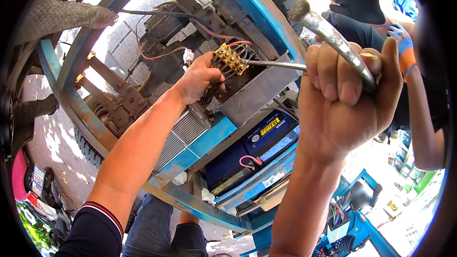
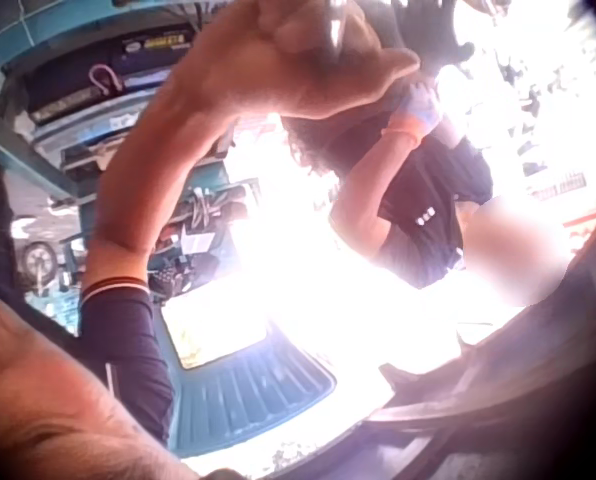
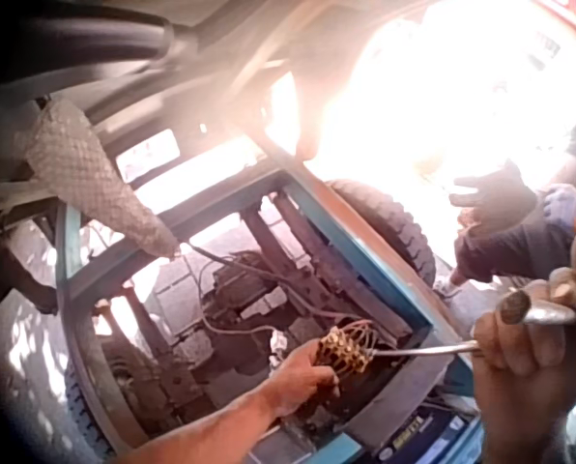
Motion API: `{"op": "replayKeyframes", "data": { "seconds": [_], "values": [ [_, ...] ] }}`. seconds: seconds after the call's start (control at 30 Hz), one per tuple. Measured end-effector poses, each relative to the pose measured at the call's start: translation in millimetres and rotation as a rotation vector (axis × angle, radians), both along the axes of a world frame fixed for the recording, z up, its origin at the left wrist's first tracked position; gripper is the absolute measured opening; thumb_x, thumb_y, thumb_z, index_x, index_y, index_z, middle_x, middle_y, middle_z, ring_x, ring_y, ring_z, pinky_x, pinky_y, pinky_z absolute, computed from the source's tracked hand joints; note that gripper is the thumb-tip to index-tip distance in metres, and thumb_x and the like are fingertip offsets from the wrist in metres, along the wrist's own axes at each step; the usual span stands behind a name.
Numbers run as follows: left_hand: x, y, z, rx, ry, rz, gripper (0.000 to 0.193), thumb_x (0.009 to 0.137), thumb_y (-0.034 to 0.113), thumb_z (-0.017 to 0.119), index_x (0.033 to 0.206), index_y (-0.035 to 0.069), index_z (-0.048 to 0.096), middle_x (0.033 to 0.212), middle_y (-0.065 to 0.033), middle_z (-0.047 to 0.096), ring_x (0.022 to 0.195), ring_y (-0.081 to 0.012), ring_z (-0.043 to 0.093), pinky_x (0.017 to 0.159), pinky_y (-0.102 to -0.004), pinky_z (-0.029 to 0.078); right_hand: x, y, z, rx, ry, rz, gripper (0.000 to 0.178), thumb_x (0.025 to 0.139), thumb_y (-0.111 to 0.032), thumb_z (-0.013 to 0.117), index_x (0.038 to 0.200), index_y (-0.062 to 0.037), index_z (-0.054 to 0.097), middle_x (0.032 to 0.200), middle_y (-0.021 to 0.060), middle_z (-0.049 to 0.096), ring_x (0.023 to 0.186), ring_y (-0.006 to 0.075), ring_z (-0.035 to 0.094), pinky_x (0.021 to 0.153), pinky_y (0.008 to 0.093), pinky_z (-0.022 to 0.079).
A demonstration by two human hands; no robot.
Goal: The person works on the electrical system of a blue three-wheeled vehicle. They handle a silver electronic controller and a bundle of wires, then use a screwdriver to tighten connections on a yellow terminal block inside a black junction box. A second person assists by holding the box steady.
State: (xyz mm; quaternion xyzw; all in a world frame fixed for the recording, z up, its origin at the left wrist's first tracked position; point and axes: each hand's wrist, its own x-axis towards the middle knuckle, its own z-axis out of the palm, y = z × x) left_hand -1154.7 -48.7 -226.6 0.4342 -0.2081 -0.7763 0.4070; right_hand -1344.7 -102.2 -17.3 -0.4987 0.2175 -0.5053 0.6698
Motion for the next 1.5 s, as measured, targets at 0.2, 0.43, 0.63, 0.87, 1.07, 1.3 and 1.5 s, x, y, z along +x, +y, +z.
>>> {"op": "replayKeyframes", "data": {
  "seconds": [0.2,0.43,0.63,0.87,1.07,1.3,1.5],
  "values": [
    [1,2,-1,-0.007,-0.003,-0.005,0.031,0.083,0.002,0.057,0.114,0.000,0.056,0.091,-0.0079,0.063,0.071,-0.0168,0.068,0.062,-0.0279,0.047,-3,-3,-4,0.044,-0.075,0.034,0.058,0.113,-0.032,0.031,0.079,-0.0119,0.073,0.053,-0.0035,0.047,0.054,0.0113,0.038,0.061,0.0286,0.034],
    [-2,1,0,0.013,0.015,0.025,0.030,0.083,-0.001,0.056,0.113,0.000,0.054,0.092,-0.0094,0.061,0.069,-0.0172,0.065,0.062,-0.0296,0.053,-1,-9,-5,0.105,-0.078,0.041,0.052,0.112,-0.030,0.037,0.070,-0.0134,0.063,0.053,-0.0030,0.046,0.055,0.0114,0.038,0.063,0.0292,0.033],
    [0,1,-4,0.016,0.008,0.015,0.030,0.083,-0.001,0.057,0.113,-0.001,0.053,0.094,-0.0105,0.061,0.069,-0.0164,0.064,0.061,-0.0297,0.055,-9,-30,10,0.189,0.175,0.282,0.049,0.112,-0.028,0.040,0.071,-0.0147,0.061,0.052,-0.0018,0.052,0.054,0.0110,0.045,0.068,0.0298,0.037],
    [-8,2,-7,-0.074,-0.077,0.032,0.033,0.092,0.009,0.071,0.118,0.000,0.055,0.099,-0.0082,0.064,0.070,-0.0121,0.063,0.061,-0.0277,0.055,-3,-17,20,0.294,0.244,-0.129,0.022,0.105,-0.022,0.062,0.107,-0.0007,0.063,0.077,0.0067,0.057,0.076,0.0183,0.064,0.085,0.0360,0.052],
    [-8,1,-13,-0.106,-0.109,-0.011,0.032,0.095,0.008,0.073,0.120,0.001,0.053,0.097,-0.0032,0.062,0.073,-0.0082,0.061,0.058,-0.0235,0.053,-14,-39,27,0.315,0.347,-0.031,0.021,0.107,-0.016,0.058,0.093,-0.0012,0.057,0.077,0.0047,0.050,0.073,0.0153,0.060,0.089,0.0386,0.055],
    [-6,3,-19,-0.126,-0.118,0.009,0.028,0.094,0.010,0.073,0.111,-0.001,0.054,0.095,-0.0069,0.063,0.066,-0.0110,0.062,0.058,-0.0264,0.053,1,-38,23,0.385,0.333,-0.306,0.030,0.111,-0.016,0.048,0.081,-0.0100,0.044,0.071,0.0003,0.046,0.061,0.0106,0.055,0.091,0.0430,0.060],
    [-10,2,-17,-0.134,-0.123,0.006,0.028,0.094,0.010,0.073,0.110,-0.002,0.054,0.094,-0.0069,0.062,0.065,-0.0108,0.062,0.057,-0.0268,0.052,9,-21,46,0.272,0.732,0.052,0.026,0.111,-0.023,0.051,0.087,-0.0125,0.052,0.069,-0.0030,0.041,0.057,0.0051,0.050,0.100,0.0402,0.056]
  ]
}}
